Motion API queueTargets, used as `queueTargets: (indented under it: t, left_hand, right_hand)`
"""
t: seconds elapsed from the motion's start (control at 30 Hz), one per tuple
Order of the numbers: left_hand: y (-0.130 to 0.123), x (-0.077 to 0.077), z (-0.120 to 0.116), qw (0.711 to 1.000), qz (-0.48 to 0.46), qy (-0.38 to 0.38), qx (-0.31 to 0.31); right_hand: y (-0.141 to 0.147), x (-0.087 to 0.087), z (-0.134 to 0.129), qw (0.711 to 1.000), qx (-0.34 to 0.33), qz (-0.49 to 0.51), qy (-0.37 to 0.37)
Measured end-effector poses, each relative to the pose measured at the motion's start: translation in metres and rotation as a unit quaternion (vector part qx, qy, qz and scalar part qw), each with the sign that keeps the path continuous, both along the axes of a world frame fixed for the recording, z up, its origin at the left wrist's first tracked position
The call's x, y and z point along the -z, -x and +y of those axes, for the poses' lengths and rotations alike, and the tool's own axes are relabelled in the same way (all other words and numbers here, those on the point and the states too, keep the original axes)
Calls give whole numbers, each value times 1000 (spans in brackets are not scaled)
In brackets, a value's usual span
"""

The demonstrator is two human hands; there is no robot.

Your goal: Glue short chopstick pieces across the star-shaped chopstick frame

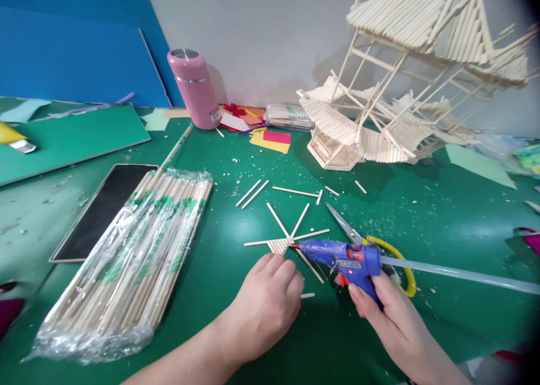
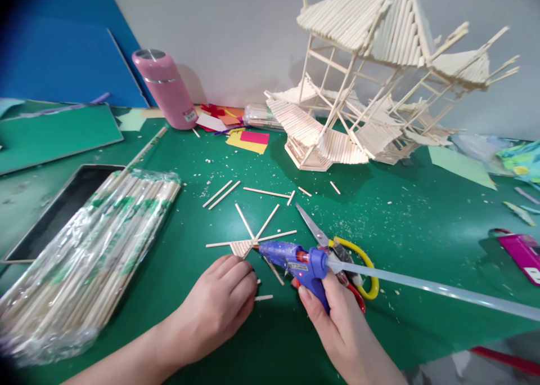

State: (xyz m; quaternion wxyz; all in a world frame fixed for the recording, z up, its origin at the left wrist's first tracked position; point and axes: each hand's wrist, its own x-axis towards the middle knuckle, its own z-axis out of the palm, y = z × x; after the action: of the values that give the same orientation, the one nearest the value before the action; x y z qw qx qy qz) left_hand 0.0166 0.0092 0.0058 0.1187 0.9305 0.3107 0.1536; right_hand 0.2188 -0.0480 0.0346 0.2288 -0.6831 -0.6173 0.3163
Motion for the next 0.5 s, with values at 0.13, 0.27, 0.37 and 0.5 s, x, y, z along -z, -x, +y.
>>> queueTargets:
  t: [0.13,0.27,0.37,0.5]
  left_hand:
    - [0,-1,-1,1000,0,-7,3]
    - [0,-1,-2,1000,-3,-14,6]
    - [0,0,-2,1000,-6,-12,7]
    - [0,1,-2,1000,-4,-10,7]
  right_hand:
    - [3,0,-1,1000,12,-10,15]
    - [2,2,-3,1000,11,-9,11]
    - [-1,4,-3,1000,-12,-9,10]
    - [-3,3,-2,999,-41,-3,4]
